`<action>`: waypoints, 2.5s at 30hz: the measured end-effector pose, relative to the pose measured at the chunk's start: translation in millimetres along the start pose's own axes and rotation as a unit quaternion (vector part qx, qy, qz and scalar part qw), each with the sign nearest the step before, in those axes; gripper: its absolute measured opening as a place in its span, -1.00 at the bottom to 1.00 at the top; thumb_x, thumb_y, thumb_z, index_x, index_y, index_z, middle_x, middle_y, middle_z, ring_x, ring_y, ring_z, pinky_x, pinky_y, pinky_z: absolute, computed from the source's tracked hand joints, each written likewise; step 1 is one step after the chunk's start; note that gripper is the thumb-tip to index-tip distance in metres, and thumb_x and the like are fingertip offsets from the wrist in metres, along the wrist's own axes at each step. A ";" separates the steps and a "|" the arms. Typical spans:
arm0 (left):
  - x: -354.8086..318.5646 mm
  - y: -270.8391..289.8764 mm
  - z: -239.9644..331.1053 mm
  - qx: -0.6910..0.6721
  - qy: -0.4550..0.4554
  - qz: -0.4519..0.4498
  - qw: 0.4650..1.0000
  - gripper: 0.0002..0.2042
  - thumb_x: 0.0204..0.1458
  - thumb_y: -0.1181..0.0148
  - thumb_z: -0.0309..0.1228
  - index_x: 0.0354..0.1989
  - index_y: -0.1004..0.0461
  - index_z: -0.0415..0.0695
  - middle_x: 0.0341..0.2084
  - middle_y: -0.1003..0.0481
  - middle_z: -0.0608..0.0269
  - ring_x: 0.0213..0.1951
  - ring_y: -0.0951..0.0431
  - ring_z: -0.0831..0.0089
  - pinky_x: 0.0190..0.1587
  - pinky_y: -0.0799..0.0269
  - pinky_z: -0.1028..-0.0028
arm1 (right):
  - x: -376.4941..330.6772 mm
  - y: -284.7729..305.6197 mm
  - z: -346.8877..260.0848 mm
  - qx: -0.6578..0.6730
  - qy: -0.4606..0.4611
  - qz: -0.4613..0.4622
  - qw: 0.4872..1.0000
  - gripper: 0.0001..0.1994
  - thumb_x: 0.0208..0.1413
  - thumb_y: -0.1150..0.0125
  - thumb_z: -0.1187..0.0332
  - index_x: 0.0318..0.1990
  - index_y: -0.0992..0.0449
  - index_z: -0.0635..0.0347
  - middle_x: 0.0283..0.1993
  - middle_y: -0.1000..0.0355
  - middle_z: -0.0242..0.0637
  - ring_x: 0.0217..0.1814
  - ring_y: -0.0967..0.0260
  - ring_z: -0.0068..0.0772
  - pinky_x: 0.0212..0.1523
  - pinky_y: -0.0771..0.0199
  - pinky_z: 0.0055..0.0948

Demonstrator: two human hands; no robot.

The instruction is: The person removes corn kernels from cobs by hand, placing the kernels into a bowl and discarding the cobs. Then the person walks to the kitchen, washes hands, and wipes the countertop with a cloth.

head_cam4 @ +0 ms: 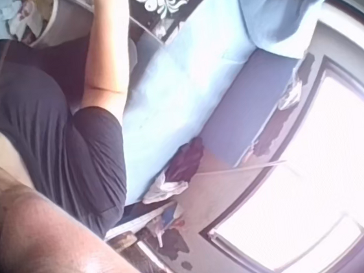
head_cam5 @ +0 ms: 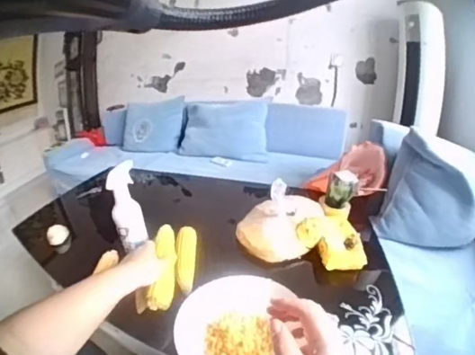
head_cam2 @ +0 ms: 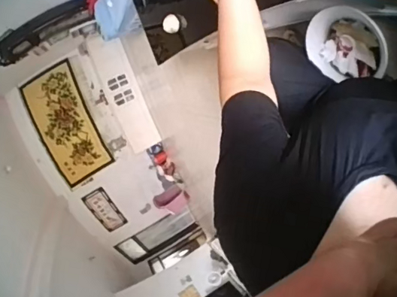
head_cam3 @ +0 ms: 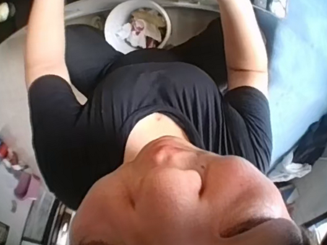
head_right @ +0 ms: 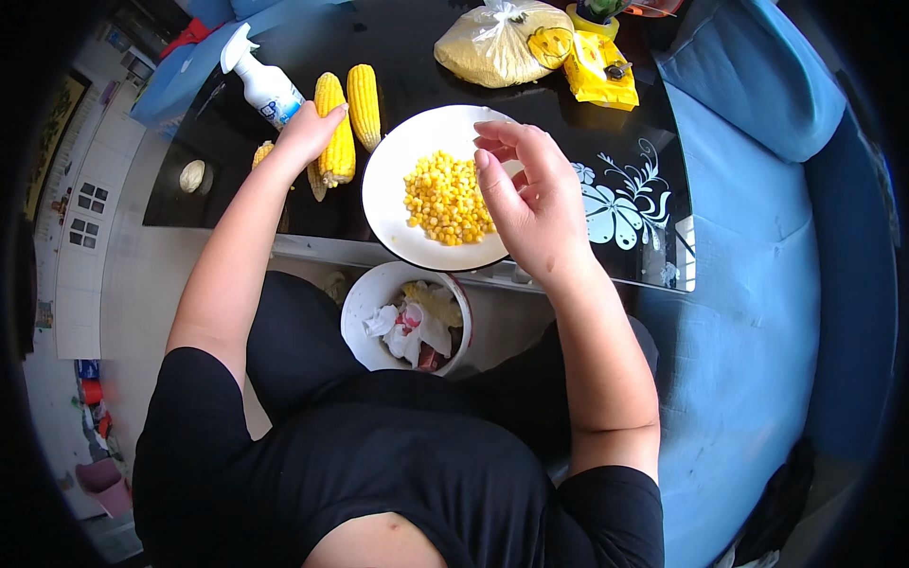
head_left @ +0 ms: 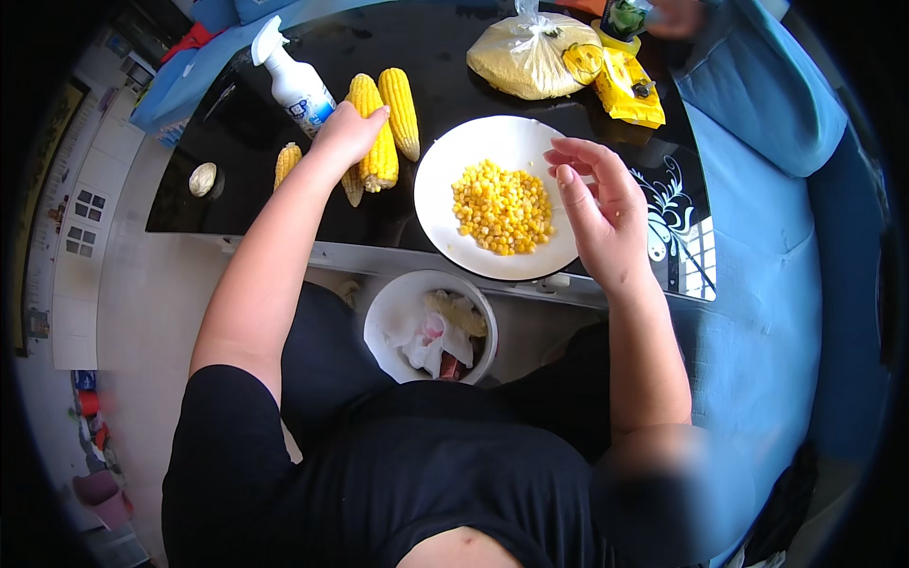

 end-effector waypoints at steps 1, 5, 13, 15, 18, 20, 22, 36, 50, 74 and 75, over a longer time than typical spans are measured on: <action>-6.8 2.7 7.0 0.038 -0.001 0.007 0.999 -0.43 0.00 -0.02 -0.07 -0.01 -0.22 -0.36 -0.15 -0.40 -0.07 -0.12 -0.46 0.19 -0.06 -0.35 0.35 | -0.5 0.5 -1.4 -0.003 0.004 -0.002 1.000 -0.79 0.05 -0.05 0.41 -0.15 -0.39 0.22 -0.26 -0.37 -0.25 -0.22 -0.36 -0.48 -0.39 -0.38 -0.60; -7.7 0.7 17.0 0.125 -0.037 0.015 0.991 -0.47 -0.04 -0.08 -0.10 -0.05 -0.28 -0.32 -0.15 -0.42 -0.05 -0.13 -0.46 0.17 -0.07 -0.36 0.33 | -2.3 3.4 -3.5 0.012 0.016 -0.004 1.000 -0.80 0.06 -0.06 0.42 -0.15 -0.39 0.24 -0.27 -0.37 -0.27 -0.24 -0.36 -0.52 -0.40 -0.36 -0.63; -26.7 57.6 1.7 0.139 -0.230 0.042 0.962 -0.81 -0.11 -0.13 -0.29 -0.48 -0.48 -0.17 -0.44 -0.46 0.10 -0.37 -0.48 0.21 -0.28 -0.36 0.35 | -8.6 9.1 -0.8 0.027 0.032 0.003 0.999 -0.81 0.07 -0.06 0.39 -0.17 -0.42 0.24 -0.27 -0.42 -0.27 -0.30 -0.38 -0.56 -0.43 -0.34 -0.66; -35.7 49.4 -20.7 0.183 -0.259 0.008 0.948 -0.89 -0.20 -0.19 -0.43 -0.53 -0.45 -0.20 -0.46 -0.42 0.14 -0.33 -0.44 0.24 -0.23 -0.34 0.40 | -10.0 8.8 1.2 0.016 0.023 -0.001 1.000 -0.81 0.07 -0.06 0.39 -0.16 -0.42 0.23 -0.27 -0.42 -0.26 -0.31 -0.38 -0.55 -0.43 -0.34 -0.66; -56.3 32.7 -39.7 0.294 -0.289 0.013 0.911 -0.88 -0.29 -0.22 -0.45 -0.50 -0.51 -0.11 -0.36 -0.43 0.24 -0.19 -0.40 0.29 -0.03 -0.24 0.36 | -10.8 4.9 0.1 0.018 0.018 -0.007 1.000 -0.82 0.07 -0.06 0.38 -0.19 -0.44 0.23 -0.28 -0.43 -0.25 -0.32 -0.39 -0.54 -0.43 -0.35 -0.64; -61.0 23.6 -48.0 0.329 -0.321 0.054 0.886 -0.90 -0.31 -0.21 -0.44 -0.53 -0.51 -0.07 -0.43 -0.43 0.26 -0.19 -0.41 0.33 0.08 -0.08 0.29 | -11.1 1.6 -4.1 0.003 0.026 -0.011 1.000 -0.82 0.07 -0.06 0.38 -0.20 -0.44 0.23 -0.30 -0.43 -0.25 -0.33 -0.39 -0.54 -0.43 -0.34 -0.64; -59.4 17.1 -56.3 0.347 -0.288 0.042 0.892 -0.93 -0.31 -0.20 -0.44 -0.57 -0.49 -0.07 -0.48 -0.44 0.27 -0.21 -0.42 0.33 0.09 -0.07 0.25 | -12.4 -5.0 -3.9 0.006 0.025 -0.022 0.999 -0.83 0.07 -0.06 0.39 -0.20 -0.45 0.23 -0.30 -0.43 -0.26 -0.33 -0.39 -0.54 -0.44 -0.34 -0.64; -65.9 36.2 -18.4 0.176 -0.225 0.022 0.958 -0.89 -0.16 -0.13 -0.43 -0.43 -0.46 -0.15 -0.45 -0.46 0.17 -0.36 -0.48 0.25 -0.30 -0.38 0.36 | -14.7 -6.4 2.0 -0.003 -0.007 -0.026 1.000 -0.84 0.08 -0.04 0.42 -0.22 -0.44 0.26 -0.29 -0.43 -0.23 -0.25 -0.43 -0.49 -0.37 -0.36 -0.61; -77.6 31.9 -9.9 -0.035 -0.237 -0.027 0.971 -0.92 -0.20 -0.15 -0.58 -0.50 -0.40 -0.22 -0.57 -0.46 0.27 -0.47 -0.44 0.56 -0.36 -0.35 0.57 | -12.4 -6.0 2.6 -0.033 0.005 -0.044 0.998 -0.83 0.09 -0.03 0.42 -0.19 -0.43 0.28 -0.31 -0.43 -0.25 -0.33 -0.38 -0.55 -0.33 -0.36 -0.61; -116.2 -16.8 -20.1 0.019 -0.327 0.184 0.927 -0.89 -0.22 -0.19 -0.53 -0.49 -0.39 -0.15 -0.50 -0.42 0.23 -0.50 -0.46 0.34 -0.44 -0.38 0.44 | -11.3 -11.4 5.0 -0.013 0.007 -0.042 0.999 -0.83 0.07 -0.05 0.41 -0.22 -0.45 0.27 -0.32 -0.42 -0.24 -0.39 -0.37 -0.56 -0.41 -0.39 -0.62; -118.7 -16.3 -18.6 0.021 -0.330 0.181 0.926 -0.89 -0.22 -0.20 -0.55 -0.49 -0.40 -0.18 -0.51 -0.42 0.22 -0.53 -0.46 0.40 -0.46 -0.37 0.48 | -11.2 -10.4 4.8 -0.012 0.006 -0.041 0.999 -0.83 0.07 -0.05 0.40 -0.22 -0.45 0.27 -0.32 -0.42 -0.24 -0.38 -0.36 -0.56 -0.42 -0.39 -0.62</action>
Point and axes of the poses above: each hand's wrist, its own x-axis towards the middle knuckle, its own y-axis out of the back of the hand, z = x × y, the point moved 8 cm from there along x, towards the middle knuckle
